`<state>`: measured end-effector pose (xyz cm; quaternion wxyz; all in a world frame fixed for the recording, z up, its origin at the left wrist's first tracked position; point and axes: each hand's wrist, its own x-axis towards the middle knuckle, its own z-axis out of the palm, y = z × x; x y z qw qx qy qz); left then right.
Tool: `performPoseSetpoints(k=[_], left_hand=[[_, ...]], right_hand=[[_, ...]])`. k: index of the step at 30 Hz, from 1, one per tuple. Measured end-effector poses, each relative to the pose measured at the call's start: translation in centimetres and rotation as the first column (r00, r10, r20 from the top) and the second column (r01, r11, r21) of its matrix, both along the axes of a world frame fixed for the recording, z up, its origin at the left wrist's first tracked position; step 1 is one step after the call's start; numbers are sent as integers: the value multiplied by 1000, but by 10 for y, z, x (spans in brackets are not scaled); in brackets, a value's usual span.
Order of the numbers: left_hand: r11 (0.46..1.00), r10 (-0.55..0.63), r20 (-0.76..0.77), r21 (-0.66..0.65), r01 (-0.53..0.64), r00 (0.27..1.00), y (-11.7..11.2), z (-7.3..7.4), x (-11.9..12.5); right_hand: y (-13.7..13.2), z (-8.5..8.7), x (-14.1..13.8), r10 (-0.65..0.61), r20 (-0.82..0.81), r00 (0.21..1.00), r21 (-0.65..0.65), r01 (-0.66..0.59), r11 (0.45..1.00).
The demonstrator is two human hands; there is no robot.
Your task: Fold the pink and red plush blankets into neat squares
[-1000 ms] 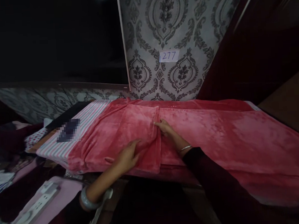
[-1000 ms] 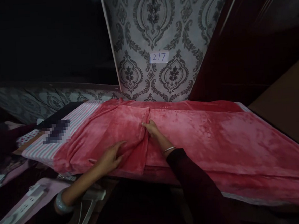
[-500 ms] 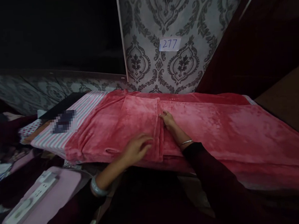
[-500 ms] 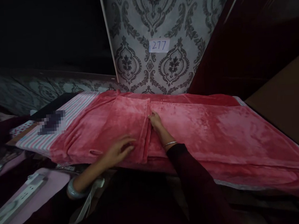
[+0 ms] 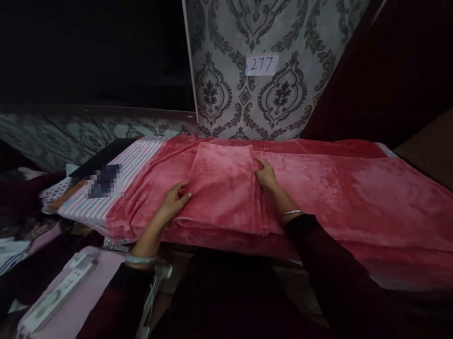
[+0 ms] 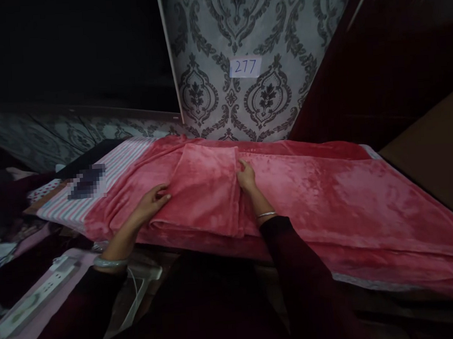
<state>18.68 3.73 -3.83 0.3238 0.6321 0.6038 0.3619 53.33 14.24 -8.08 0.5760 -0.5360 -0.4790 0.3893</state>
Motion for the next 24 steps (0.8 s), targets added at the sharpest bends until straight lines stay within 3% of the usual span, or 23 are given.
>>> performPoseSetpoints(k=[3, 7, 13, 16, 19, 24], left_hand=[[999, 14, 159, -46, -7, 987, 1, -14, 4], [995, 62, 258, -92, -39, 964, 1, -20, 4], [993, 60, 266, -117, -29, 962, -3, -18, 4], [986, 52, 259, -165, -9, 964, -6, -20, 8], [992, 29, 258, -127, 4, 966, -7, -25, 11], [998, 46, 195, -46, -38, 980, -6, -32, 14]], right_hand=[[-9, -13, 11, -82, 7, 997, -86, 82, 993], [-22, -18, 8, -58, -46, 997, -86, 54, 995], [-45, -12, 0, 75, -50, 996, -67, -79, 995], [-52, -8, 5, 15, 23, 1000, -57, -14, 998], [-56, -7, 9, -40, 80, 996, -75, 46, 996], [-73, -8, 13, 15, 10, 1000, -90, -14, 996]])
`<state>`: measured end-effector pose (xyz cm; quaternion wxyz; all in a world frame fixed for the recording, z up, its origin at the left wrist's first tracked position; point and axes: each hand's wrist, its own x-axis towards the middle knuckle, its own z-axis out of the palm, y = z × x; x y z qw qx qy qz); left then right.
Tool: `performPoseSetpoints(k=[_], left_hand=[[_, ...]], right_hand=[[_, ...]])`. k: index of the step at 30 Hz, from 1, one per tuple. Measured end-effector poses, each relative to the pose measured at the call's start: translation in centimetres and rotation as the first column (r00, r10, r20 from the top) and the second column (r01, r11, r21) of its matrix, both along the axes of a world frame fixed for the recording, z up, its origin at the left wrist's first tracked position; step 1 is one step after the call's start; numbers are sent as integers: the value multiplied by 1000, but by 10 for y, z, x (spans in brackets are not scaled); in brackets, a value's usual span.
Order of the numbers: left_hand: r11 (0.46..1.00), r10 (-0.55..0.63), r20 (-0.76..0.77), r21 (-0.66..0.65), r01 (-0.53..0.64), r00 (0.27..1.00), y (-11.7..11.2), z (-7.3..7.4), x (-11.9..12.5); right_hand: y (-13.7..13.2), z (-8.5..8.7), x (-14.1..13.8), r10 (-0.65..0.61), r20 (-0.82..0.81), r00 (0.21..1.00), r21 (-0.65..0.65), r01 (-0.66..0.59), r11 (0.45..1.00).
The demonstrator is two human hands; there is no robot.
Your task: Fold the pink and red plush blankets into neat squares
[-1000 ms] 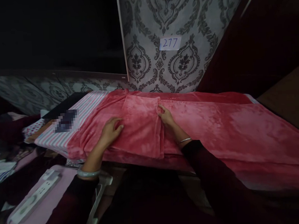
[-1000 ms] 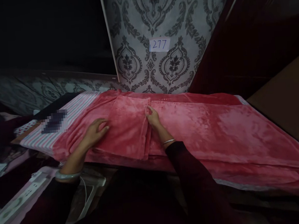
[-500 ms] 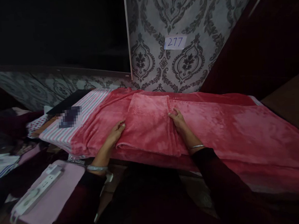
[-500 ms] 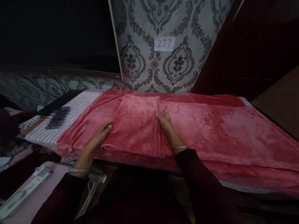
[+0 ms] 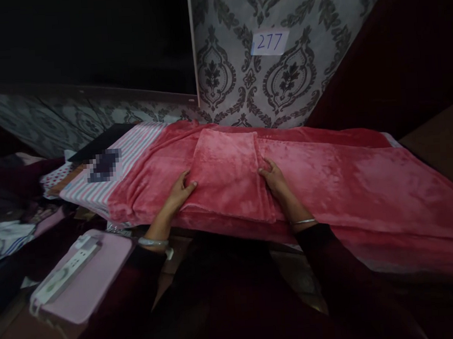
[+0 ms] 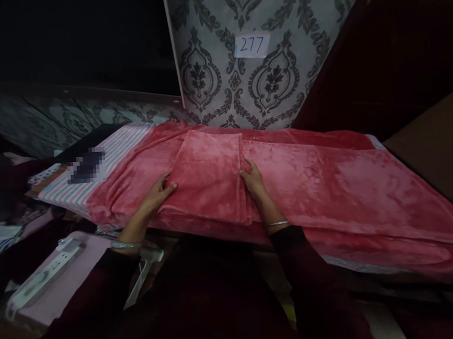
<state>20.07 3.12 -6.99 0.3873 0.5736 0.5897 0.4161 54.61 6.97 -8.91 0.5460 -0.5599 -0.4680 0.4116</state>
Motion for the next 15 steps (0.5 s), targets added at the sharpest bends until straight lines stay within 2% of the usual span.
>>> performPoseSetpoints(k=[7, 12, 15], left_hand=[[995, 0, -26, 96, 3, 1000, 1, -9, 1], [977, 3, -77, 213, 13, 997, 7, -18, 3], [976, -14, -161, 212, 49, 987, 9, -18, 2]], right_hand=[[-45, 9, 6, 19, 49, 999, -76, -15, 997], [-62, 21, 2, 119, 283, 952, -76, -102, 992], [-62, 21, 3, 61, 358, 932, -52, -45, 998]])
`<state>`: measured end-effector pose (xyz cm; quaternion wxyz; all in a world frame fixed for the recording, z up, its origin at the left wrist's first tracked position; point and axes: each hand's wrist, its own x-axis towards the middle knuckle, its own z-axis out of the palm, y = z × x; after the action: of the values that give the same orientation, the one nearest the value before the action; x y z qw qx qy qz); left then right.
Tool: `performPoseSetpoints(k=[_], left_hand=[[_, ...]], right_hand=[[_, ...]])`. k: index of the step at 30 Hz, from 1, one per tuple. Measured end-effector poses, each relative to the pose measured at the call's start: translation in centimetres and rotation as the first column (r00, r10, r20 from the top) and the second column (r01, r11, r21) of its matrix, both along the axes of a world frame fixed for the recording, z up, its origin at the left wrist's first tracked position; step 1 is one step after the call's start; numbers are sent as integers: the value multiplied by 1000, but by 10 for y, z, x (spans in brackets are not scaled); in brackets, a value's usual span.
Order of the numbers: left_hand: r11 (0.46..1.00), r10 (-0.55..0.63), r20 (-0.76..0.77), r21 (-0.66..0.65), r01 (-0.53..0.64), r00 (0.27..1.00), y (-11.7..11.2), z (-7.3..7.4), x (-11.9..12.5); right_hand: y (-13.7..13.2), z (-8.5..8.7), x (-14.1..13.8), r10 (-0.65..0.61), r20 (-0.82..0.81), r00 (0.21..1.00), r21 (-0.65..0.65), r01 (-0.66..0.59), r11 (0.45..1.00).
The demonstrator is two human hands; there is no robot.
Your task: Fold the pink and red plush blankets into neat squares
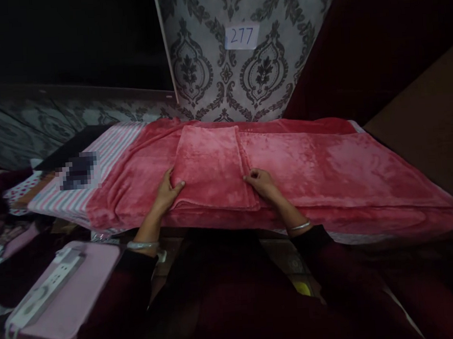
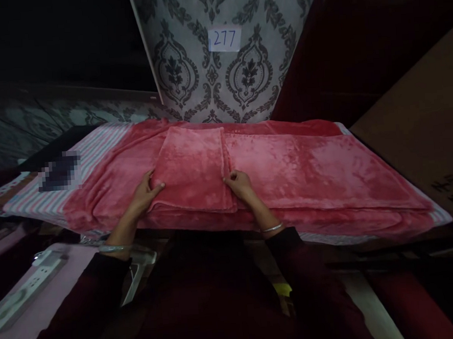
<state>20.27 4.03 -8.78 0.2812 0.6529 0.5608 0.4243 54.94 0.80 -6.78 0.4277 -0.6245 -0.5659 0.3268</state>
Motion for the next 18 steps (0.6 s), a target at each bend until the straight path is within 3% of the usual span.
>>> performPoseSetpoints(k=[4, 10, 14, 18], left_hand=[[1000, 11, -124, -10, -12, 992, -1, 1, -2], [1000, -25, -72, -1, 25, 997, -5, 3, -2], [986, -2, 4, -167, 2, 1000, 1, 11, -11], [944, 62, 144, -331, -11, 988, 24, 23, -19]], right_hand=[[0, -6, 5, -68, 1, 998, -11, 68, 998], [-2, -13, 6, -34, 18, 999, -32, 34, 999], [2, -15, 7, 1, 3, 1000, 17, -1, 1000], [23, -9, 10, 12, 11, 1000, 48, -12, 999]])
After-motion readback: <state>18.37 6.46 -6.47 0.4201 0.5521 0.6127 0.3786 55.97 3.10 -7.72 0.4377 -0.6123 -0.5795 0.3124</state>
